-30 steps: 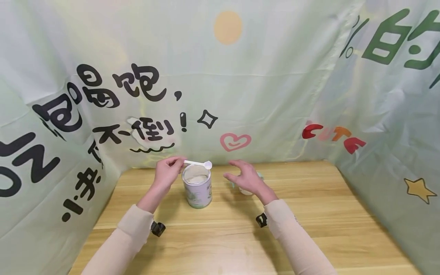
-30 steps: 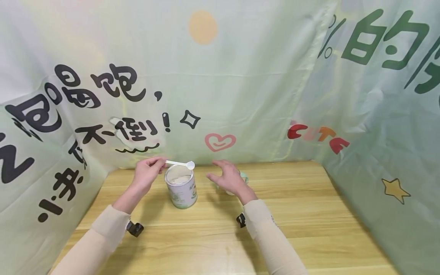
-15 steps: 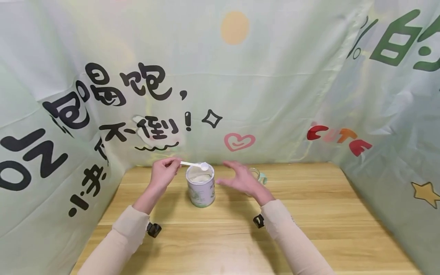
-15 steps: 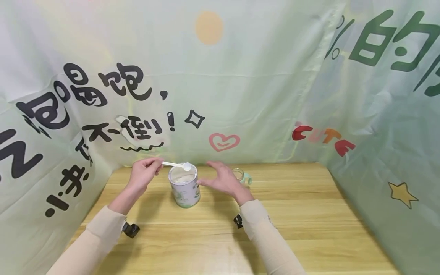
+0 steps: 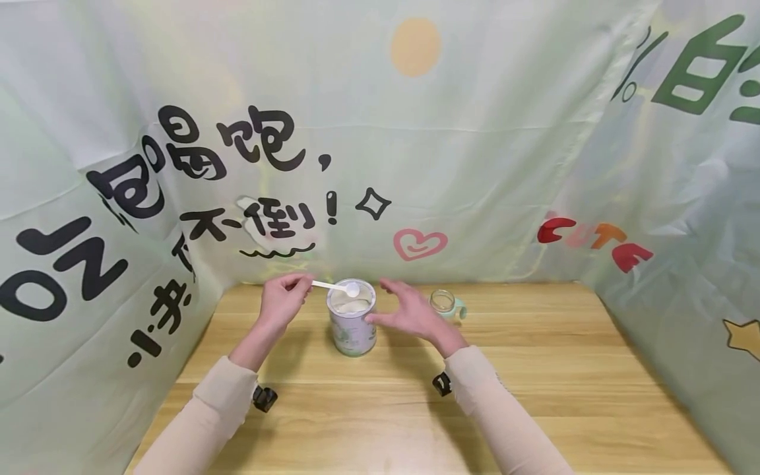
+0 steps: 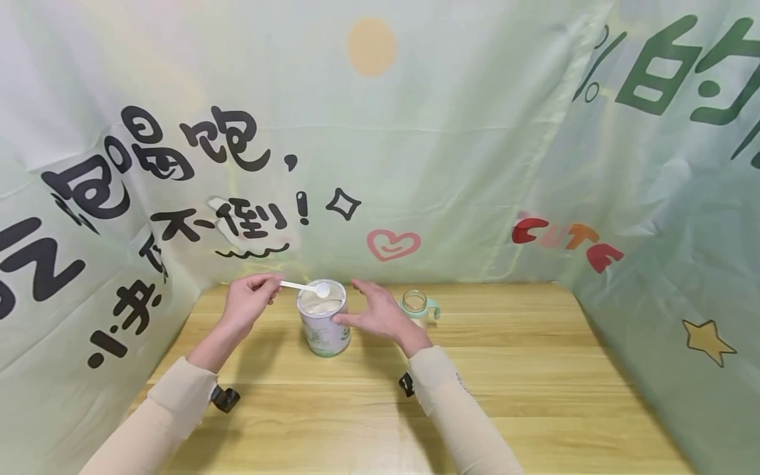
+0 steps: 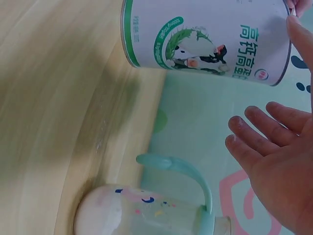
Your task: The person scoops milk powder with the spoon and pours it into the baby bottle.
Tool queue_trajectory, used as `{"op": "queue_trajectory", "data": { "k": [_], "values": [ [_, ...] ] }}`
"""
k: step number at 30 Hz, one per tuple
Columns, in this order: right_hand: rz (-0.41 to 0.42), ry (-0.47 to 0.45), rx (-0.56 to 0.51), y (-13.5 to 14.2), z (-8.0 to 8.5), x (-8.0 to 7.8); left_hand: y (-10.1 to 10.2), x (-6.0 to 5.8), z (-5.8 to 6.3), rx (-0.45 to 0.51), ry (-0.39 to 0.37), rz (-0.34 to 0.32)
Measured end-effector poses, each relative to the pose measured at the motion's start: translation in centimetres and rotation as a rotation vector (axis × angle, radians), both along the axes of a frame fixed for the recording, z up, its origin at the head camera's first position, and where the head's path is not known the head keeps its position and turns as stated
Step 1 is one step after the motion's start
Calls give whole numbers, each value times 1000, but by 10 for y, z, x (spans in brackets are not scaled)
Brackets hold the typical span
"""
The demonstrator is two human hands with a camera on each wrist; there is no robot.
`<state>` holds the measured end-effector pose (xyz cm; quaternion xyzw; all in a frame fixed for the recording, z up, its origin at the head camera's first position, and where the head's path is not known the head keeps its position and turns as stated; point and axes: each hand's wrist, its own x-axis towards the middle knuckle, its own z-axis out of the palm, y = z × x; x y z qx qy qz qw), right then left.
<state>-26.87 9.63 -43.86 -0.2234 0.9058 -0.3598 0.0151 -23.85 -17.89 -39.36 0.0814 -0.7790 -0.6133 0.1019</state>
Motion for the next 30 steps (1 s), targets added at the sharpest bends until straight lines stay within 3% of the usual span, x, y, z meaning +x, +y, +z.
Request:
{"op": "queue_trajectory", "data": {
  "k": [9,30],
  "values": [
    [33,1,-31,-9,-5,0,3,-1,-11,-186,37,24],
    [53,51,-46,-22,-10,2,13,5,-18,-330,130,7]
  ]
}}
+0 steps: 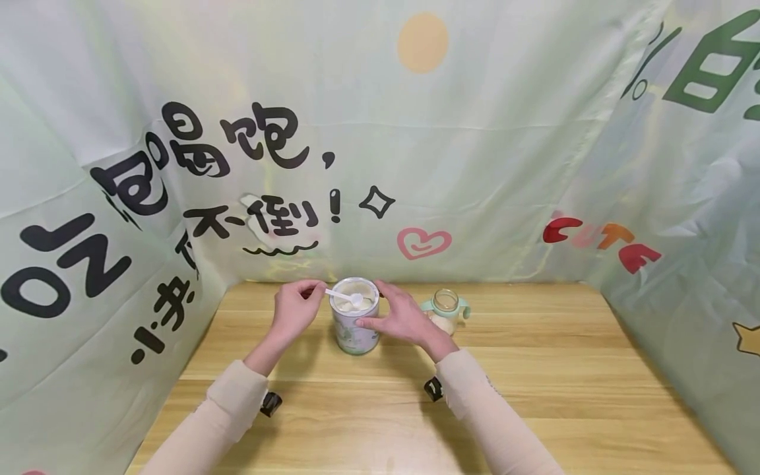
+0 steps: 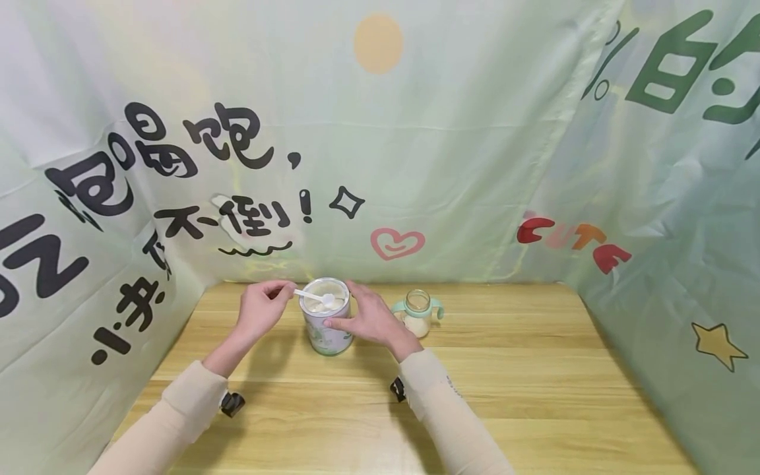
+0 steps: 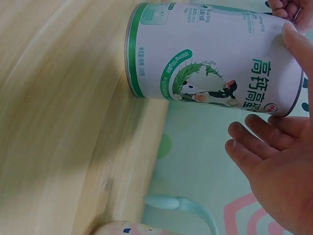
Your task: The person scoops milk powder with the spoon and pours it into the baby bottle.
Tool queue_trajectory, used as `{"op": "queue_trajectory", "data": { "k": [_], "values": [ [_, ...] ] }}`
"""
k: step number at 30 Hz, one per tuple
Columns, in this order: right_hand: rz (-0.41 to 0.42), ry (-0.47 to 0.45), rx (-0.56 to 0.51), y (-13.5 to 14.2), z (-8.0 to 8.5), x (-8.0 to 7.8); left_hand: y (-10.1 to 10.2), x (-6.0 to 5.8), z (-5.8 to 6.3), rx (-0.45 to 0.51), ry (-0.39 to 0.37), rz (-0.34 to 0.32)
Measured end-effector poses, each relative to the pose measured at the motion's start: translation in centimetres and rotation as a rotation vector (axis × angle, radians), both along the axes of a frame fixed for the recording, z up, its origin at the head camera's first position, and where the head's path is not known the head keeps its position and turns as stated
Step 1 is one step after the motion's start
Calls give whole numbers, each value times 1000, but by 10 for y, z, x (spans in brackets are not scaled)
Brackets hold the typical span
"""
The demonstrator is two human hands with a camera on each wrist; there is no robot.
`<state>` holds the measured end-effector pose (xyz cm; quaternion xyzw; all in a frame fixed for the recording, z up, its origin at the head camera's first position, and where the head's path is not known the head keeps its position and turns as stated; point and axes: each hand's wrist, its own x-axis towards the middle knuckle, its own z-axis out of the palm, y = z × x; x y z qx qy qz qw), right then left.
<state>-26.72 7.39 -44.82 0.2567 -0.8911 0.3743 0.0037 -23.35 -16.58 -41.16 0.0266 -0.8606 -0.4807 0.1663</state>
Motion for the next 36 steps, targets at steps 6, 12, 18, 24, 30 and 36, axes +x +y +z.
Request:
{"op": "queue_trajectory", "data": {
  "k": [6,12,18,24,30,36],
  "values": [
    [10,18,-9,0,0,1,4,2,-2,-47,37,-25],
    [10,12,-7,0,0,1,6,2,-5,-110,114,-28],
    [8,7,-1,0,0,0,10,2,-5,-184,209,-51],
    [3,-8,15,1,0,-1,14,0,-7,-252,284,-88],
    [1,-13,17,0,1,-1,17,-1,-8,-284,296,-122],
    [-3,-18,16,0,1,-1,20,-4,-8,-316,302,-150]
  ]
}}
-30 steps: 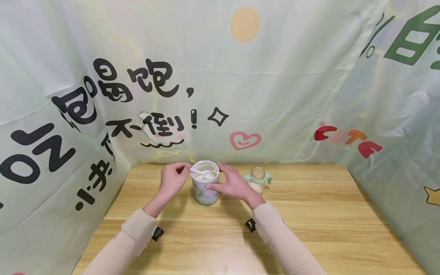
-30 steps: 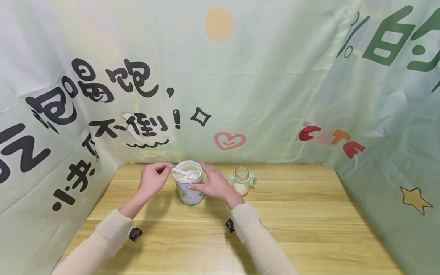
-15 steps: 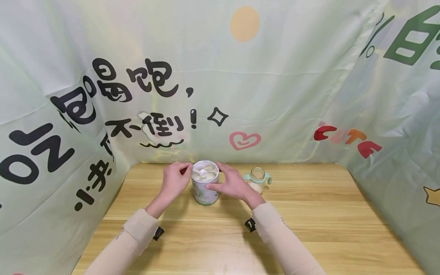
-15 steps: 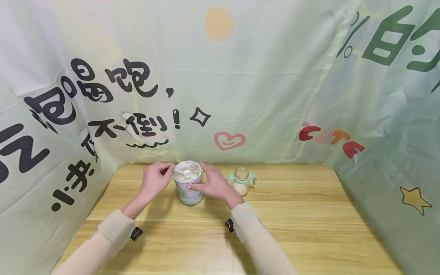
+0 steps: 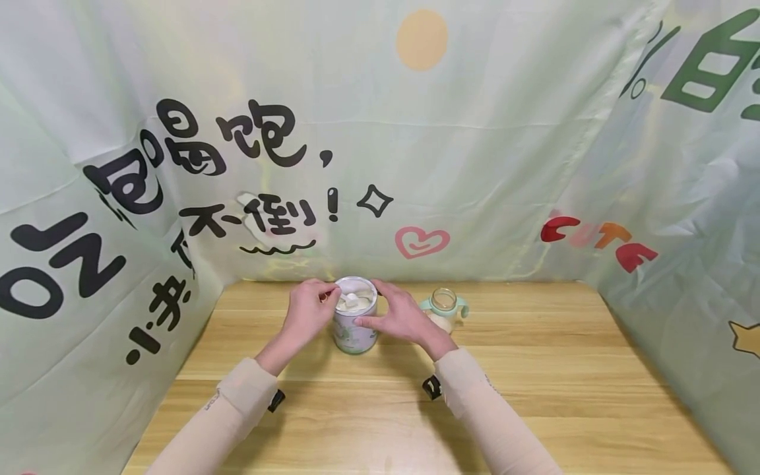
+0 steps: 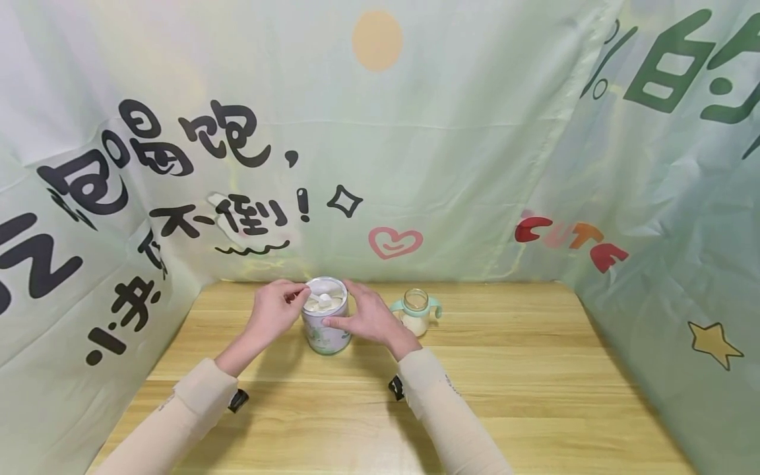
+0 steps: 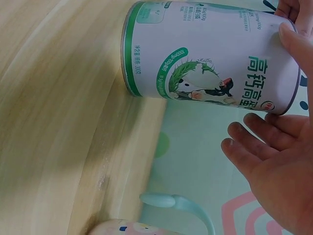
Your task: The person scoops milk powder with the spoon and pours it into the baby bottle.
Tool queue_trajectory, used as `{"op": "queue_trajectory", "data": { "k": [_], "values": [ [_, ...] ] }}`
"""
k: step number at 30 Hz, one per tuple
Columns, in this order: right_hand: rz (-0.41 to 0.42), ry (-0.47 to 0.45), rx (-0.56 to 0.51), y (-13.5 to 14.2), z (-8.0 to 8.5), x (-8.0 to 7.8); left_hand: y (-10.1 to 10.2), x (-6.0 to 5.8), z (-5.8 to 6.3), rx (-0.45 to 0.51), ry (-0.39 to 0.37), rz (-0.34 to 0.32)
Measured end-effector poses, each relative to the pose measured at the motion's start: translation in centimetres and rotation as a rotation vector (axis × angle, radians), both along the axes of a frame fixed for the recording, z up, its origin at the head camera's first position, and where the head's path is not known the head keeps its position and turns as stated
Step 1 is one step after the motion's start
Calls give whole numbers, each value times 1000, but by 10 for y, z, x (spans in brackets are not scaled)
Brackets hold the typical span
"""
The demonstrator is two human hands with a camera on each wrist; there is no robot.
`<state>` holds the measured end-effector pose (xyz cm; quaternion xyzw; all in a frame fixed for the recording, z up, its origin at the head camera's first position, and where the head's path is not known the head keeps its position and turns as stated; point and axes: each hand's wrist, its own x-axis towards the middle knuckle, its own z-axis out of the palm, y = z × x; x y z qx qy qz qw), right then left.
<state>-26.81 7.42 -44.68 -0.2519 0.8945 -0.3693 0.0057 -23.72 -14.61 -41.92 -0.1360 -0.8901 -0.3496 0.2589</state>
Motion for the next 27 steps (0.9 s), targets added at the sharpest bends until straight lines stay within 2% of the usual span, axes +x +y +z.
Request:
{"op": "queue_trajectory", "data": {
  "k": [16,27],
  "values": [
    [5,-8,16,-2,-1,2,3,0,-5,-63,26,-45],
    [8,11,6,0,4,0,4,-2,2,-83,-15,-82]
  ]
}}
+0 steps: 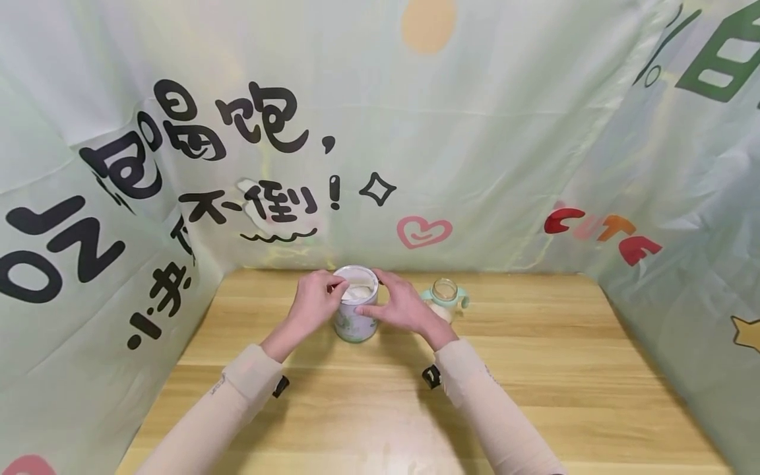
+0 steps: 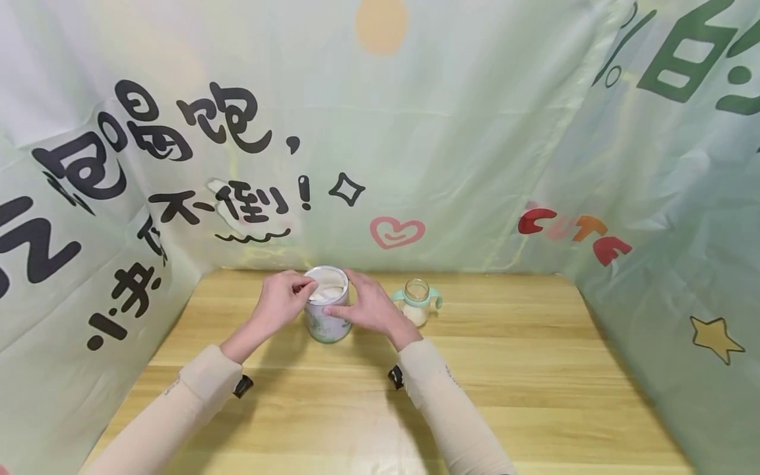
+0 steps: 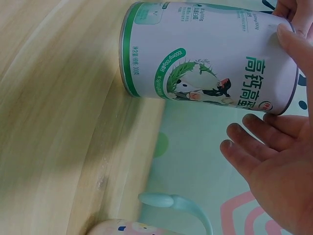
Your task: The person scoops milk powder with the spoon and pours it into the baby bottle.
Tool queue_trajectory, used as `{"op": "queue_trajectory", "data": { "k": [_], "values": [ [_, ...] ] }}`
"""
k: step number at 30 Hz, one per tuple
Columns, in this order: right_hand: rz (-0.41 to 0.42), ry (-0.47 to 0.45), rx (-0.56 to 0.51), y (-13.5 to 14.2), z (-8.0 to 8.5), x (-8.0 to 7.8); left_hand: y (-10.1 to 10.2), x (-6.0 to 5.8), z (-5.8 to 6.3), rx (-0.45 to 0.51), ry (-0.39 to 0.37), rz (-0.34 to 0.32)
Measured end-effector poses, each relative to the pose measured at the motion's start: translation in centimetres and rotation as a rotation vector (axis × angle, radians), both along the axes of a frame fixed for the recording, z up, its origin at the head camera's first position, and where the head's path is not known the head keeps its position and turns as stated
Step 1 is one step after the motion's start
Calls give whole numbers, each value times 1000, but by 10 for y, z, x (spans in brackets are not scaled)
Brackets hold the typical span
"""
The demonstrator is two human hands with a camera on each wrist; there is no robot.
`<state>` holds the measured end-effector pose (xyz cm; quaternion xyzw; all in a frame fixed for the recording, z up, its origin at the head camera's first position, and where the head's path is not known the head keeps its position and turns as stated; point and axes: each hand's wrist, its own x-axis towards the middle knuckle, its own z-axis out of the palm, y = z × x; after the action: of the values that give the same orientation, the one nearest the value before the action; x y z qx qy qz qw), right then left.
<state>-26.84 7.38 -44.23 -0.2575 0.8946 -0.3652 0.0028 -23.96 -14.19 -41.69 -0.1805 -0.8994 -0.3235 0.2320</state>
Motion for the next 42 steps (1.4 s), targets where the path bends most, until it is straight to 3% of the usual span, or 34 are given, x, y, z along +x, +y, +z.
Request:
{"op": "queue_trajectory", "data": {
  "k": [21,31,42],
  "values": [
    [7,5,-6,1,3,-3,-1,-2,8,-53,-79,-23],
    [8,-6,-15,0,0,-2,-3,-2,13,5,-260,8],
    [11,1,-15,1,-1,-2,-6,-2,15,56,-330,9]
  ]
}}
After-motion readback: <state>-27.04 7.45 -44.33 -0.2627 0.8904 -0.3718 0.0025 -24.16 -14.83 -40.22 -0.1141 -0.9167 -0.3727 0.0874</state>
